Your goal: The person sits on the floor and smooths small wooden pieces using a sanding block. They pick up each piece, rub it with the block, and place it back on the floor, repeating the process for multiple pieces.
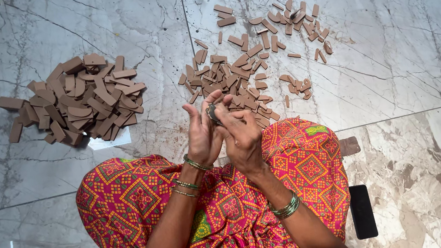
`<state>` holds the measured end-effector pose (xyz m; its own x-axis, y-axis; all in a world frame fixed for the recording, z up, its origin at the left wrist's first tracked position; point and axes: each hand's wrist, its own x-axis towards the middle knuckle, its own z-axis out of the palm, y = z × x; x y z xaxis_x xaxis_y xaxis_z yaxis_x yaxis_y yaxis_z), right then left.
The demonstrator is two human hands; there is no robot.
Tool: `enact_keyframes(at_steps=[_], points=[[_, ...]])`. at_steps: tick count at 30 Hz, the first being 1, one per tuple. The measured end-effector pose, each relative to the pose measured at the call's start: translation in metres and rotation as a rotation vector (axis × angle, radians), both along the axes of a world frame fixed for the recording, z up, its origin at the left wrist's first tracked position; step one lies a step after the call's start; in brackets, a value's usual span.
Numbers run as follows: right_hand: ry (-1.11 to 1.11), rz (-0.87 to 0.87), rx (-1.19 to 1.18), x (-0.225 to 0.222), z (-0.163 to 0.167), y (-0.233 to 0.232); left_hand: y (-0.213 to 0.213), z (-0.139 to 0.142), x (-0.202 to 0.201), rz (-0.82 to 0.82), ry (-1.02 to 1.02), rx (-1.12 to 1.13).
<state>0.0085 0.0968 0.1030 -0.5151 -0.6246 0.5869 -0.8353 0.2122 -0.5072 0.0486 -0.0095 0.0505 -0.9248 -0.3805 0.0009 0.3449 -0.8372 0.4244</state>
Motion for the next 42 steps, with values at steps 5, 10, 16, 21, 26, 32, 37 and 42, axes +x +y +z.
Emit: enact_keyframes(at_steps=[5,10,16,21,26,32,37,42], points=[[-0.065,-0.085,0.029,-0.008,-0.012,-0.004,0.007,0.002,-0.001,0.162,-0.258,-0.633],[-1.236,0.006,-0.294,-0.028,-0.018,0.001,-0.003,0.000,-0.001,0.268,-0.391,-0.547],[-1.243,-0.050,-0.029,-0.028,-0.033,0.008,-0.005,-0.019,-0.004,-0.036,0.044,0.121],[-0.347,-0.260,0.261,-0.042,-0.019,0.026,-0.004,-0.031,-0.009,-0.050,0.208,0.355],[0.078,-0.395,0.182,-0.034,0.003,0.031,-0.001,-0.031,-0.015,0.007,0.134,0.434],[0.333,0.031,0.160,0.006,0.001,0.003,0.003,-0.025,-0.015,0.017,0.179,0.256],[0.148,-0.035,0.134,0.010,-0.001,-0.003,0.003,-0.015,-0.011,0.094,0.158,0.106],[0.125,-0.064,0.180,0.011,0.001,-0.003,0.003,-0.011,-0.010,0.099,0.170,0.125]])
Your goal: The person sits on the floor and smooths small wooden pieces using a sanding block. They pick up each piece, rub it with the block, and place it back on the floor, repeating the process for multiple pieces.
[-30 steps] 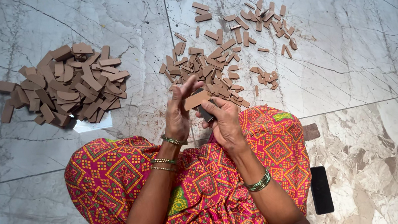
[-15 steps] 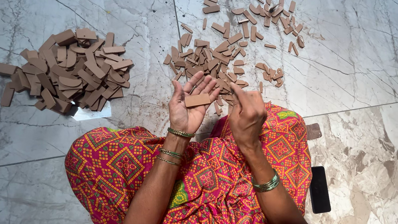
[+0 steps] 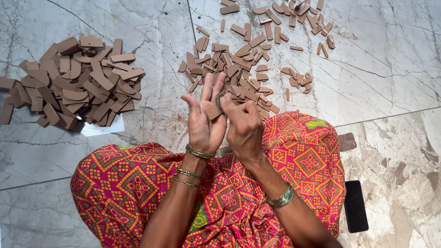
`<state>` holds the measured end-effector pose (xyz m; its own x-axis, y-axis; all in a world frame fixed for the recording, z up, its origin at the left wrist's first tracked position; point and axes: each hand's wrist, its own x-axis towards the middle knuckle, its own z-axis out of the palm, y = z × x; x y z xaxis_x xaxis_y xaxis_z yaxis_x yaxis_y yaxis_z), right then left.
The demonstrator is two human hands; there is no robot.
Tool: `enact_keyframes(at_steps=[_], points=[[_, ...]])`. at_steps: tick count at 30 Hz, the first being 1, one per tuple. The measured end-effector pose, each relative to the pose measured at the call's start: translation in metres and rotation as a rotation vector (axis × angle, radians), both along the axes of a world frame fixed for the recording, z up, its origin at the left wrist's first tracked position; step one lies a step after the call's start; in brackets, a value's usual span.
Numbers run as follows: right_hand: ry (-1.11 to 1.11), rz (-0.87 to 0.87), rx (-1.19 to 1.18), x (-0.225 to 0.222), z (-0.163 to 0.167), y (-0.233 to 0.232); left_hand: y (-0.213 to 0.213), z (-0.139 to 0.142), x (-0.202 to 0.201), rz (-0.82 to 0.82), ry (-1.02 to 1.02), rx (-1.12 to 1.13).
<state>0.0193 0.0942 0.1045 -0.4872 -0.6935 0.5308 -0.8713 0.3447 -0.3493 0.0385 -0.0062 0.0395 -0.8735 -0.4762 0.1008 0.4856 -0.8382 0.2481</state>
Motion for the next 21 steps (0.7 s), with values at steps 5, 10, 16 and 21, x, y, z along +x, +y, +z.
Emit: enact_keyframes(at_steps=[5,10,16,21], points=[[0.067,0.155,-0.117,0.003,0.010,-0.008,0.001,-0.003,-0.002,0.034,0.024,-0.002],[-0.069,0.023,-0.013,0.006,0.013,-0.007,0.000,-0.005,0.001,-0.001,0.001,-0.002],[-0.059,0.090,-0.050,-0.003,-0.001,-0.008,-0.007,-0.024,0.001,0.028,-0.058,0.189],[-0.296,0.059,-0.085,0.003,-0.026,0.019,-0.082,-0.055,0.016,0.288,-0.378,0.626]])
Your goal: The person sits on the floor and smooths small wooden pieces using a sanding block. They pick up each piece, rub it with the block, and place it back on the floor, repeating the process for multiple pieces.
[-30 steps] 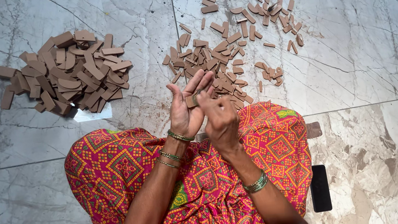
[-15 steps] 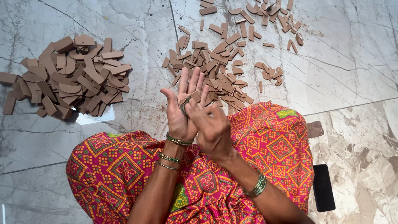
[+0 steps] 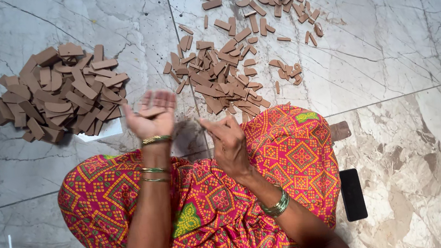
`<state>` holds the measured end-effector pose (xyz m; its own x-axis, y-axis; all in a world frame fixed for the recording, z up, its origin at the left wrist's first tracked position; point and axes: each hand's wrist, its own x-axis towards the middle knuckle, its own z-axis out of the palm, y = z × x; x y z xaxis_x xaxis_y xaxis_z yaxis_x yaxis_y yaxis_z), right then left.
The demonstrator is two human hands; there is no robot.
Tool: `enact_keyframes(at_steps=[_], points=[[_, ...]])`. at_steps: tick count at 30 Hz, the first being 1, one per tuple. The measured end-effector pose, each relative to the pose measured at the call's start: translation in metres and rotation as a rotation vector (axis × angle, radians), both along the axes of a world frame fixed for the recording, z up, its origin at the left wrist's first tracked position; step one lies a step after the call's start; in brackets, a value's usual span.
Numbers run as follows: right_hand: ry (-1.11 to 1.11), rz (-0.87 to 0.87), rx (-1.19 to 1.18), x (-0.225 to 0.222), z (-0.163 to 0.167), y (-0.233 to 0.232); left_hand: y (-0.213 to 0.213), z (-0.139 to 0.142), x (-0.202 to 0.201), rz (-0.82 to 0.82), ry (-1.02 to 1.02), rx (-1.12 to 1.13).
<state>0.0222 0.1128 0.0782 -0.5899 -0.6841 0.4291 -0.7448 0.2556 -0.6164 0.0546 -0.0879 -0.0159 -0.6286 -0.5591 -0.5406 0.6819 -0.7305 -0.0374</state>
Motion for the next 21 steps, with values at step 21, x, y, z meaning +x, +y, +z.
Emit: enact_keyframes(at_steps=[21], points=[[-1.085,-0.071,-0.052,-0.015,-0.118,0.070,0.015,-0.050,-0.093,-0.675,-1.230,-2.209]])
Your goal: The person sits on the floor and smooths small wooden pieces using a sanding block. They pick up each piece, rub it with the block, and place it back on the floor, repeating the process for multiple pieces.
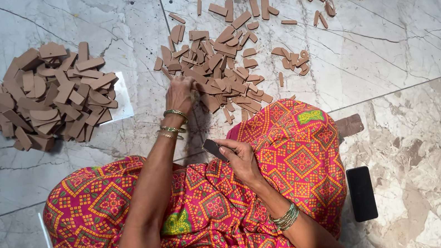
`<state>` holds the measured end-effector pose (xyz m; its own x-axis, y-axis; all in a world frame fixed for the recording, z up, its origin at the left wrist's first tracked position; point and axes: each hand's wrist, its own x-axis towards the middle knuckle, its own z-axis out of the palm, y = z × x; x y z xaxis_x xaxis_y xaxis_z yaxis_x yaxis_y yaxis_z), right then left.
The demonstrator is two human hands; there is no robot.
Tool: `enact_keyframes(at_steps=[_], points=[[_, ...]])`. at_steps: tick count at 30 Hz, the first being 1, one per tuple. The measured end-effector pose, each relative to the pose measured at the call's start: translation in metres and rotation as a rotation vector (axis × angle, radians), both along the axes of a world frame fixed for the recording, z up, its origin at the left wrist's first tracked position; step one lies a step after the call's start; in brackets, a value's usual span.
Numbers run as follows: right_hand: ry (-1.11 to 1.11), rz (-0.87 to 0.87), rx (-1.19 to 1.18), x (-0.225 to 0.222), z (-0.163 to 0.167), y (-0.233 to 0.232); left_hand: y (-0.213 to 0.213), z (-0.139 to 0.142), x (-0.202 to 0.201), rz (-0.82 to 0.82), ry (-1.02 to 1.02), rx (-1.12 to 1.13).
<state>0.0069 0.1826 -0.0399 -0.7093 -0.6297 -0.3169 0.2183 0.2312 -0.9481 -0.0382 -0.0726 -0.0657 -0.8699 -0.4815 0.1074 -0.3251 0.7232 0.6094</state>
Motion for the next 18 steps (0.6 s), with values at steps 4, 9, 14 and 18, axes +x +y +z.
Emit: enact_keyframes(at_steps=[4,9,14,18], points=[[-0.003,0.015,0.015,0.002,0.003,-0.004,0.003,-0.016,0.000,-0.108,0.006,-0.269],[-0.067,-0.007,-0.028,0.003,-0.003,-0.006,0.004,-0.016,-0.002,-0.056,0.097,-0.279],[-0.157,-0.063,-0.116,-0.002,-0.013,-0.004,-0.001,0.001,-0.010,-0.016,0.045,0.294],[-0.253,-0.138,-0.194,-0.008,-0.019,-0.005,0.006,0.020,0.005,-0.007,0.552,1.500]])
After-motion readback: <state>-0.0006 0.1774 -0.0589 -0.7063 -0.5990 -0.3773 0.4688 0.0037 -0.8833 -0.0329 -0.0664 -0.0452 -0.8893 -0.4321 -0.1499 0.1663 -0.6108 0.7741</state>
